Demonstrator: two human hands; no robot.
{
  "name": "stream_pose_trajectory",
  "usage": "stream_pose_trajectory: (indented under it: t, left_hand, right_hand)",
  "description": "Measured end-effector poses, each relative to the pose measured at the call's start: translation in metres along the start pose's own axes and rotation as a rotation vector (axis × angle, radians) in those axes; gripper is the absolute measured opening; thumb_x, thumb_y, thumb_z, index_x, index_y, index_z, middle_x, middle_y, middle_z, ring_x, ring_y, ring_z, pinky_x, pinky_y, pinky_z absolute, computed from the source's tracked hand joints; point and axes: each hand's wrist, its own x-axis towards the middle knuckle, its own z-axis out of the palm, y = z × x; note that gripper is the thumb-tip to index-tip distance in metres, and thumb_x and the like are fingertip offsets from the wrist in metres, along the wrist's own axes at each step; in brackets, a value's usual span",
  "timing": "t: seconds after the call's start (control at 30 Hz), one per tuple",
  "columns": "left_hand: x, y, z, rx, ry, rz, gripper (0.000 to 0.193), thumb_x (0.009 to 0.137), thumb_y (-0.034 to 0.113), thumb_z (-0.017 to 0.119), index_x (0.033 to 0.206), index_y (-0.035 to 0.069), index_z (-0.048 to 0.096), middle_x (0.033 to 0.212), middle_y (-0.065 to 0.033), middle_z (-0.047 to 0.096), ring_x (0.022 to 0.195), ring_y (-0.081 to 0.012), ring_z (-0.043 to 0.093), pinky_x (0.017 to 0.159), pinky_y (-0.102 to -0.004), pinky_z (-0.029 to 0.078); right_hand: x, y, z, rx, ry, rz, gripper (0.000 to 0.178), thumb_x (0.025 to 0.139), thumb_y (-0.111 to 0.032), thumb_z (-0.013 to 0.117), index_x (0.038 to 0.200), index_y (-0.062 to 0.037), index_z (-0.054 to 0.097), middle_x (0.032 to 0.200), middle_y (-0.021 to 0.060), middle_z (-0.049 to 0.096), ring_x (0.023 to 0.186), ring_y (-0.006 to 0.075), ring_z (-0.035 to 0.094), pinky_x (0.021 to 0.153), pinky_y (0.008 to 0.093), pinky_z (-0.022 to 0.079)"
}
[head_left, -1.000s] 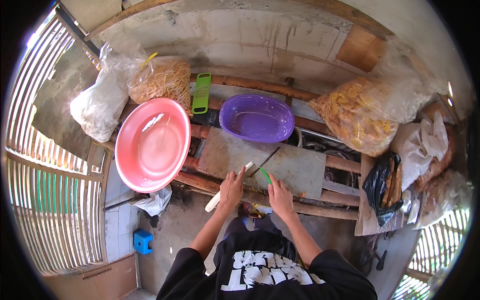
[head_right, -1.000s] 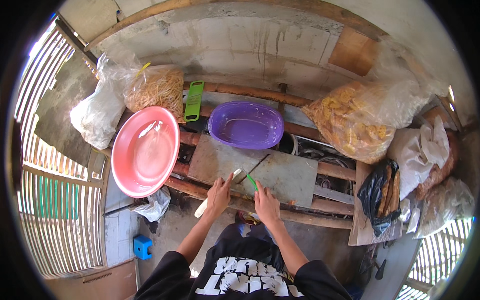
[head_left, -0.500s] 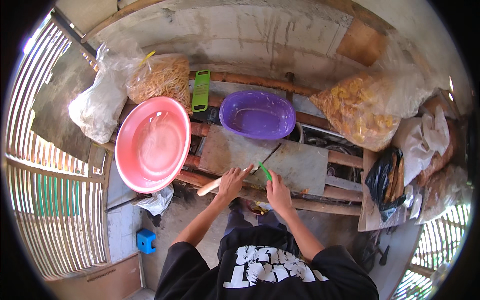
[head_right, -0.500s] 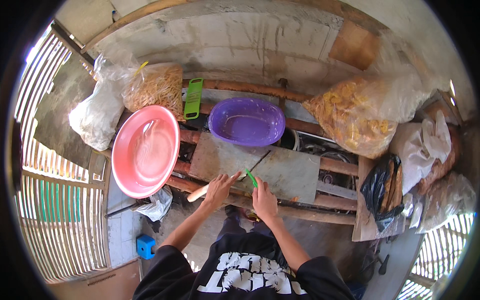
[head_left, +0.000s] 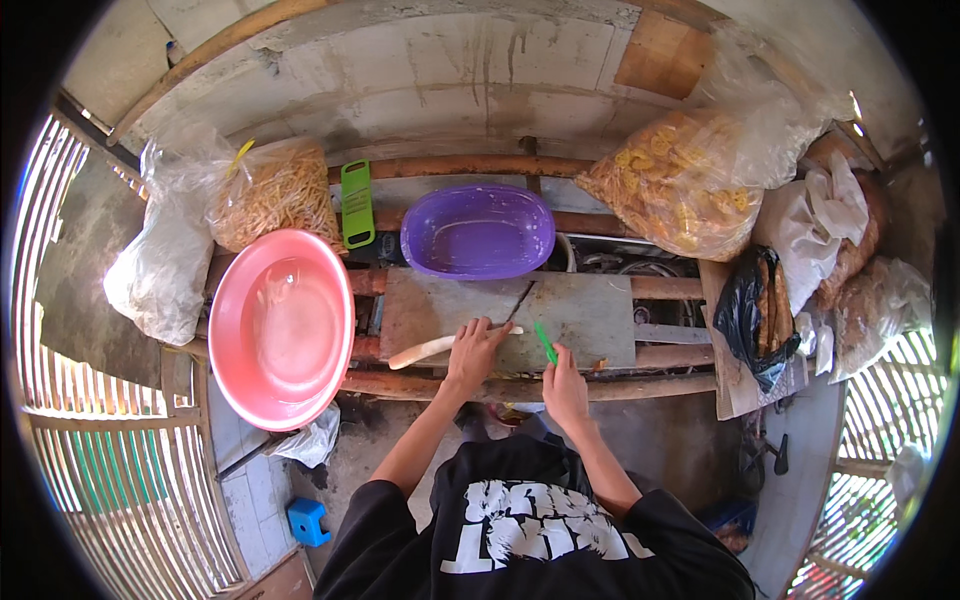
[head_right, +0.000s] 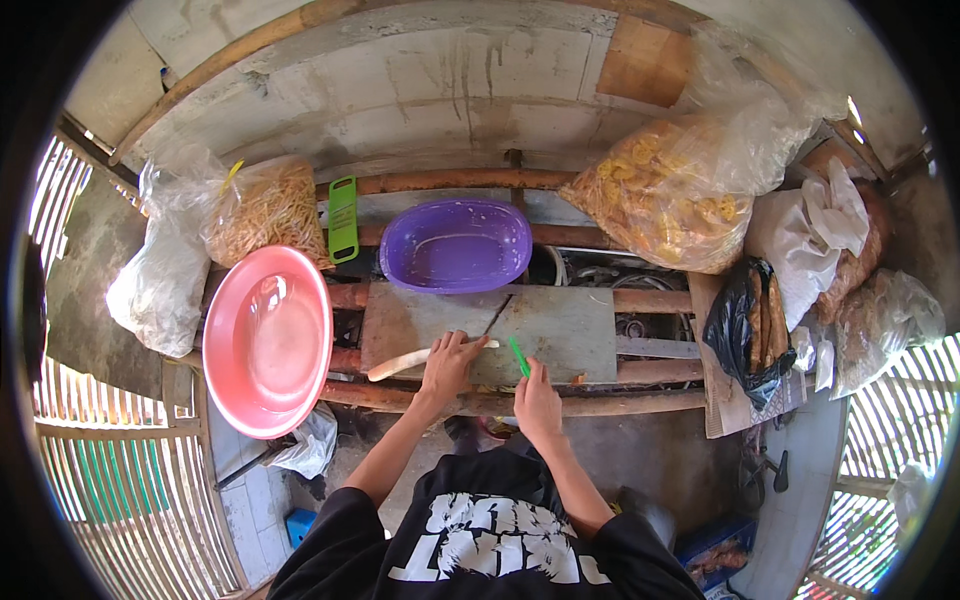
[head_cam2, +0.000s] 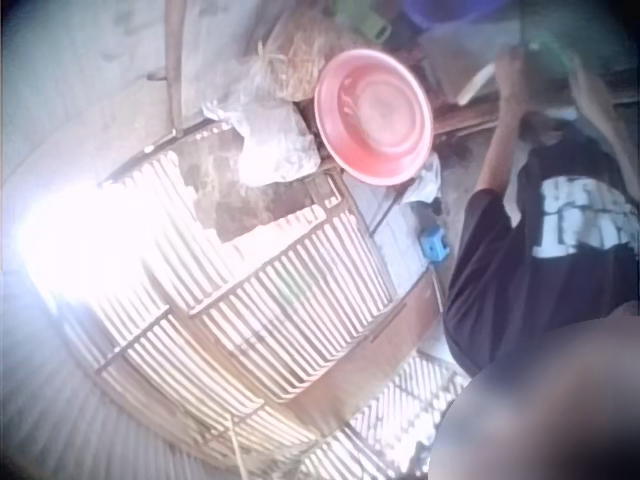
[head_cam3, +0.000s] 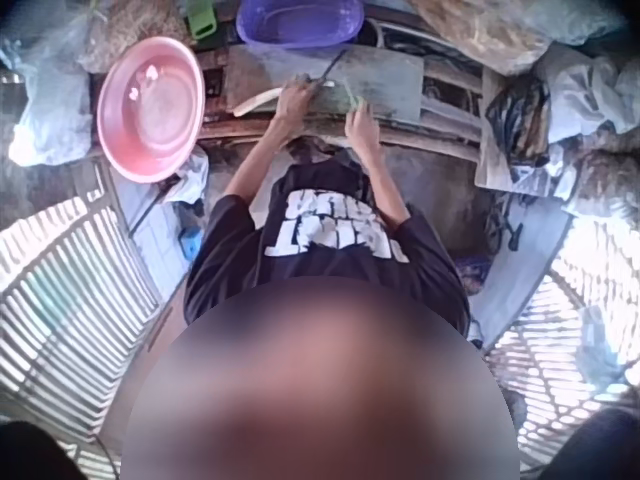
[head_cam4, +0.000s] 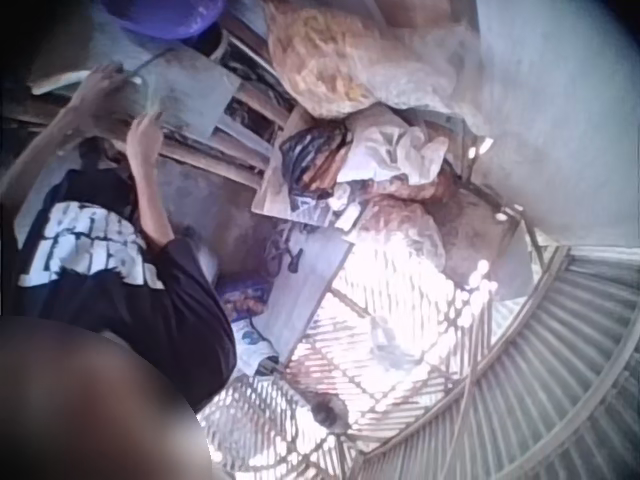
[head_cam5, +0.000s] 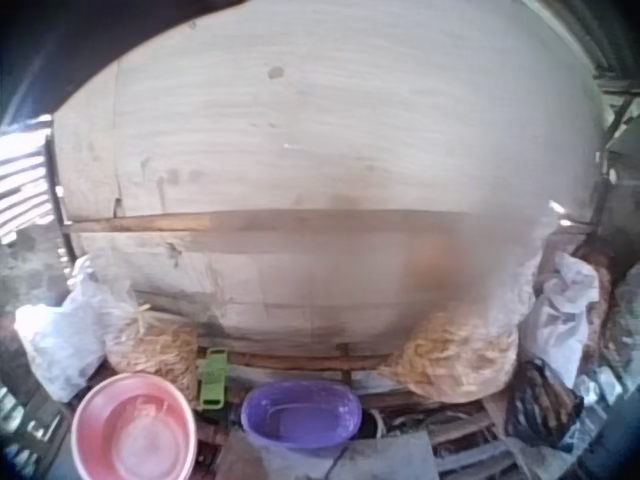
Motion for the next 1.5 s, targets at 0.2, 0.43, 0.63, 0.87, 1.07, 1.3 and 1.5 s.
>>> stream_pose_trajectory:
  t: [0.2,0.43,0.63,0.87,1.07,1.3,1.5]
  left_hand:
    - [-0.009,-0.008,0.009,-0.048,0.141,0.035,0.046,0.065,0.004,0.054,0.11,0.016,0.055,0.089,-0.0083,0.045,0.086,-0.0239,0.044,0.074,-0.036,0.035]
    - [-0.006,-0.006,0.005,0.001,0.152,0.069,0.046,0.064,0.006,0.055,0.109,0.014,0.055,0.081,-0.0081,0.043,0.08,-0.0241,0.044,0.069,-0.0336,0.037]
    - [-0.004,-0.009,0.01,-0.02,0.168,0.084,0.044,0.065,0.008,0.055,0.109,0.012,0.055,0.081,-0.0087,0.043,0.079,-0.0247,0.045,0.067,-0.0333,0.038]
    - [-0.004,-0.019,0.006,-0.044,0.13,0.128,0.038,0.068,0.009,0.055,0.106,0.011,0.056,0.079,-0.0074,0.044,0.079,-0.0239,0.046,0.066,-0.034,0.039]
    - [0.001,-0.02,0.003,-0.074,0.152,0.172,0.034,0.069,0.009,0.056,0.104,0.01,0.057,0.075,-0.0067,0.044,0.076,-0.0236,0.047,0.065,-0.0338,0.039]
    - [0.003,-0.022,0.001,-0.113,0.174,0.201,0.029,0.069,0.007,0.058,0.098,0.007,0.059,0.072,-0.0075,0.043,0.073,-0.0241,0.047,0.062,-0.0343,0.039]
    - [0.004,-0.021,0.004,-0.143,0.169,0.186,0.026,0.068,0.005,0.059,0.094,0.006,0.06,0.071,-0.0074,0.043,0.072,-0.0239,0.047,0.062,-0.0343,0.039]
  right_hand:
    - [-0.016,-0.01,0.015,-0.024,-0.046,-0.034,0.044,0.083,-0.01,0.038,0.126,-0.0055,0.025,0.096,0.0245,0.042,0.075,0.0413,0.052,0.061,0.0455,0.046]
    - [-0.024,-0.02,0.026,0.017,-0.015,-0.057,0.049,0.085,-0.013,0.037,0.13,-0.0085,0.019,0.091,0.0261,0.043,0.067,0.043,0.051,0.055,0.0466,0.044]
    - [-0.027,-0.03,0.038,0.086,-0.069,-0.008,0.05,0.085,-0.012,0.037,0.131,-0.0081,0.019,0.096,0.0305,0.042,0.065,0.0452,0.051,0.053,0.0485,0.044]
    - [-0.029,-0.033,0.044,0.038,-0.042,-0.036,0.055,0.083,-0.012,0.04,0.132,-0.0078,0.015,0.105,0.0361,0.04,0.066,0.0432,0.054,0.052,0.0441,0.047]
    - [-0.029,-0.034,0.041,0.04,-0.039,0.003,0.054,0.083,-0.013,0.04,0.132,-0.0116,0.017,0.1,0.0334,0.043,0.064,0.0437,0.053,0.054,0.0461,0.046]
    - [-0.027,-0.035,0.04,-0.002,-0.079,0.016,0.054,0.083,-0.013,0.04,0.132,-0.0126,0.017,0.099,0.0303,0.044,0.063,0.0426,0.053,0.053,0.0459,0.046]
    - [-0.028,-0.029,0.045,-0.099,-0.043,-0.048,0.056,0.082,-0.014,0.043,0.132,-0.0114,0.018,0.099,0.028,0.045,0.06,0.0384,0.055,0.049,0.0422,0.047]
